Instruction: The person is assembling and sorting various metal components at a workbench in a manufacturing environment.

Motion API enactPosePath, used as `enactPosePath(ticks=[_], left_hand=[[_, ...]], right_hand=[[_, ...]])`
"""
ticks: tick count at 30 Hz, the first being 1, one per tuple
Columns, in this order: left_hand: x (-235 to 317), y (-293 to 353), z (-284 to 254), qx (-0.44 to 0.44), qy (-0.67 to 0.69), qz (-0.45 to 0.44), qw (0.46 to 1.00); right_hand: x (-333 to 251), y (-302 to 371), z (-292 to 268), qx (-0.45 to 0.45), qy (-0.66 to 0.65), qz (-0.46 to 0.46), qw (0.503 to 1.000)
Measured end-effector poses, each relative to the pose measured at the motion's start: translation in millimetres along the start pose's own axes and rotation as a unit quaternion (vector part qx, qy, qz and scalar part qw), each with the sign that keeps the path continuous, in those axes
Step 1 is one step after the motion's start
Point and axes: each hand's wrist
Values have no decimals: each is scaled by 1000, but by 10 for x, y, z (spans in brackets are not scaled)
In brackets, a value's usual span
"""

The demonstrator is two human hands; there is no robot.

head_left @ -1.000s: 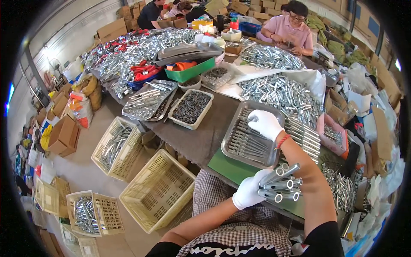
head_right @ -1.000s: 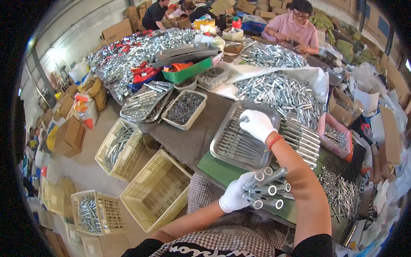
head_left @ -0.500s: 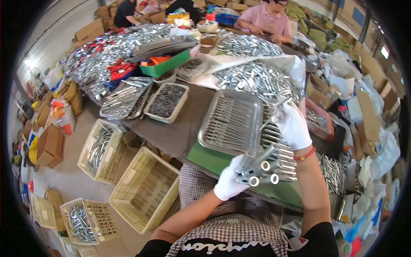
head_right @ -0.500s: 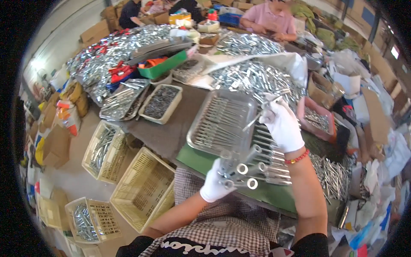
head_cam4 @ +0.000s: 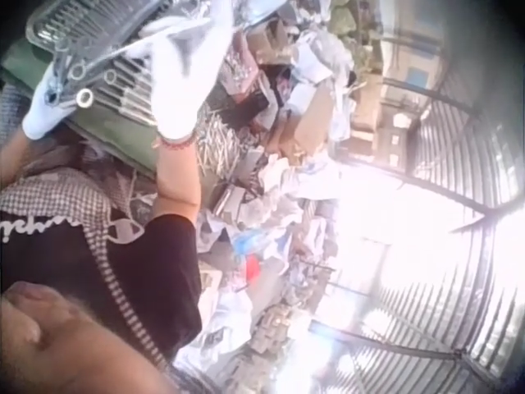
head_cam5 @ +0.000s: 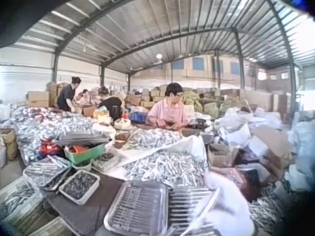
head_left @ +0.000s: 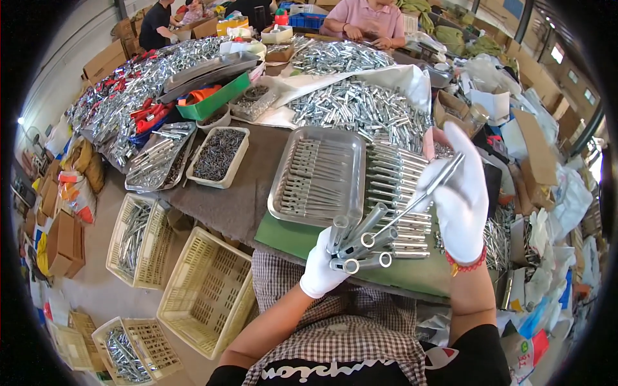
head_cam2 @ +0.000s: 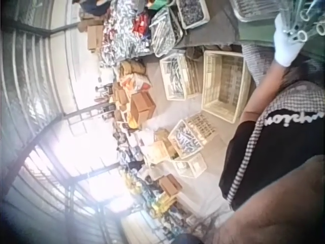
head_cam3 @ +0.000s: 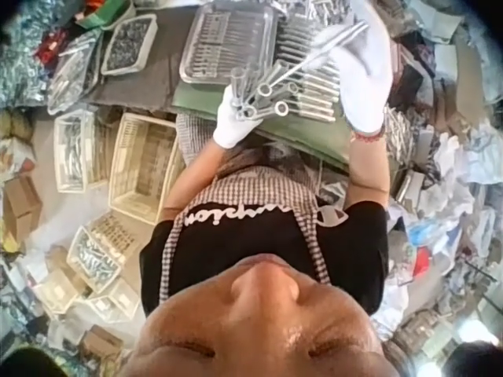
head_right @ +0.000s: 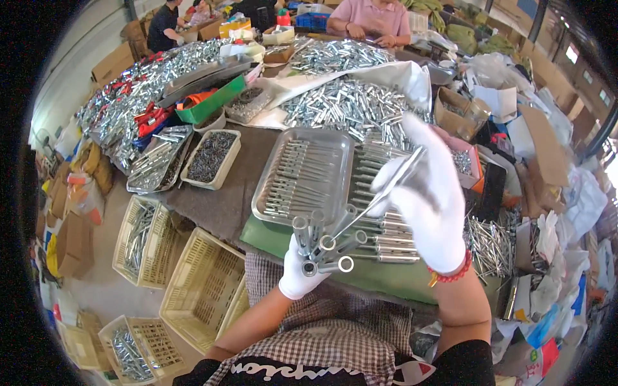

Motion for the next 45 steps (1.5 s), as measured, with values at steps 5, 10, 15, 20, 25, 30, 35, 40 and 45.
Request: enactPosePath(ticks=[5,10,15,20,25,30,35,40,45], left_hand=[[142,-27,18,-3,-86,108,990],[113,-17,-2,0,-85,91,992],[243,34,2,27,-111,155,981],[233,30,5,25,-99,135,986],[173,2,-29,46,-132,156,978],[101,26,-28,34,-88,141,985],[83,21,-18,47,-87,159,982],[65,4,47,60,137,56,987],[178,-33,4,107,-29,61,992]], right_hand=[[111,218,82,-163,213,-107,957],[132,157,171,-228,299,-211,903],[91,133,193,-241,341,-251,874],[90,76,180,-304,308,-230,872],[90,-54,190,-283,253,-189,906],[676,-317,328,-102,174,-36,979],[1527,-440,441,-299,331,-42,894],[1242,-470,452,-198,70,154,965],[507,-340,298,-193,-7,131,972]])
Point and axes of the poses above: each hand's wrist, its own y-axis away from the middle knuckle, its own z-axis out of the palm, x = y × z, and after that the axes turned 12 degrees about -z, right-handed
